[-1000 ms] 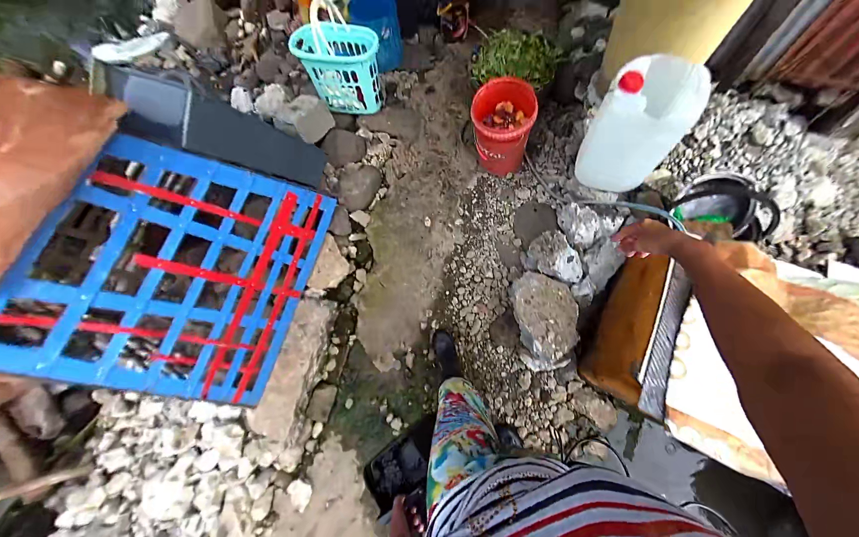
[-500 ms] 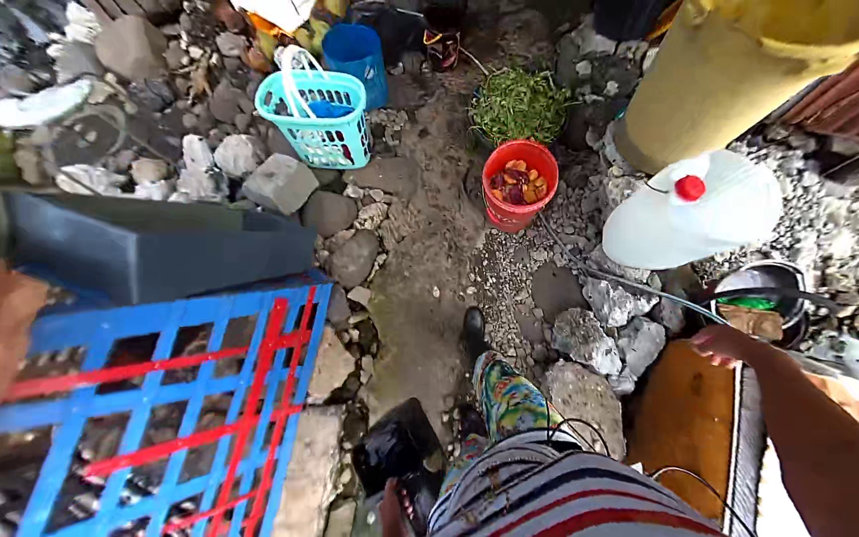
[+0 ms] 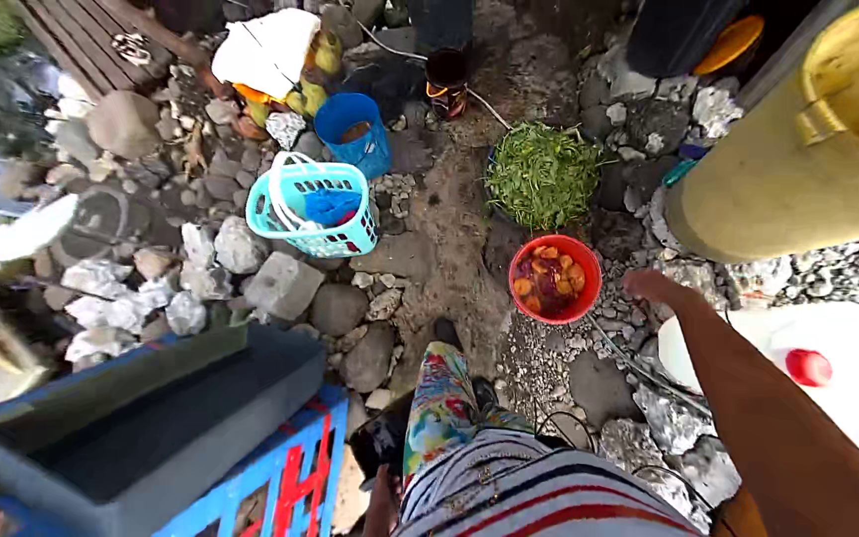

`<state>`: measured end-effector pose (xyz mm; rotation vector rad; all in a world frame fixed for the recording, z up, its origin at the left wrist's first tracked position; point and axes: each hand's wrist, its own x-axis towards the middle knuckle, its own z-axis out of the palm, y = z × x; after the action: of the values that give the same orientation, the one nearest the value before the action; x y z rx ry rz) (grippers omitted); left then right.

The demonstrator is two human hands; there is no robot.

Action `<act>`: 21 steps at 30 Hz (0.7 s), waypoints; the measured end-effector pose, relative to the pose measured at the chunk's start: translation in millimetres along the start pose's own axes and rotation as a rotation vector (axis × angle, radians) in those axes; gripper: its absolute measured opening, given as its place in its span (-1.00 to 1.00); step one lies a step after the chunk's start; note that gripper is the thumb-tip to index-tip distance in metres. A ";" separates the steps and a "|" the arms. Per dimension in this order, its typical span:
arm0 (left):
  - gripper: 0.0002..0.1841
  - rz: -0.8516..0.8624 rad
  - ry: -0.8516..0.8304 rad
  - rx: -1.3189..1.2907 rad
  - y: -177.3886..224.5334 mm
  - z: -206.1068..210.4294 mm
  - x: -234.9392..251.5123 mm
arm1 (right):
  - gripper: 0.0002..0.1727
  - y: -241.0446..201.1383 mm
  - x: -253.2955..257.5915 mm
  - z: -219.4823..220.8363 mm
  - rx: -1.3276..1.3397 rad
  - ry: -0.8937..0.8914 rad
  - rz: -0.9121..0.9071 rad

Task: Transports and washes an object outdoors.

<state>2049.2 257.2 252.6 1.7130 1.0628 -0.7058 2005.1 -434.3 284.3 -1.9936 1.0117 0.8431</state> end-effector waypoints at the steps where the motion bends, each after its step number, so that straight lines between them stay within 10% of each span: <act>1: -0.67 0.042 -0.021 0.047 30.0 14.5 6.7 | -0.60 -18.4 31.6 -21.5 0.040 0.067 -0.041; 8: -0.55 0.071 -0.147 0.288 241.5 145.8 89.5 | -0.57 -122.2 129.6 -160.2 0.112 0.113 0.079; 21: -0.58 -0.006 -0.132 0.258 585.3 365.0 144.4 | -0.51 -115.1 169.5 -297.6 0.431 -0.022 0.533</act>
<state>2641.3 -124.9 247.5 1.8523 0.9164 -0.9811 2249.1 -695.3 337.9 -1.3654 1.5955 0.8252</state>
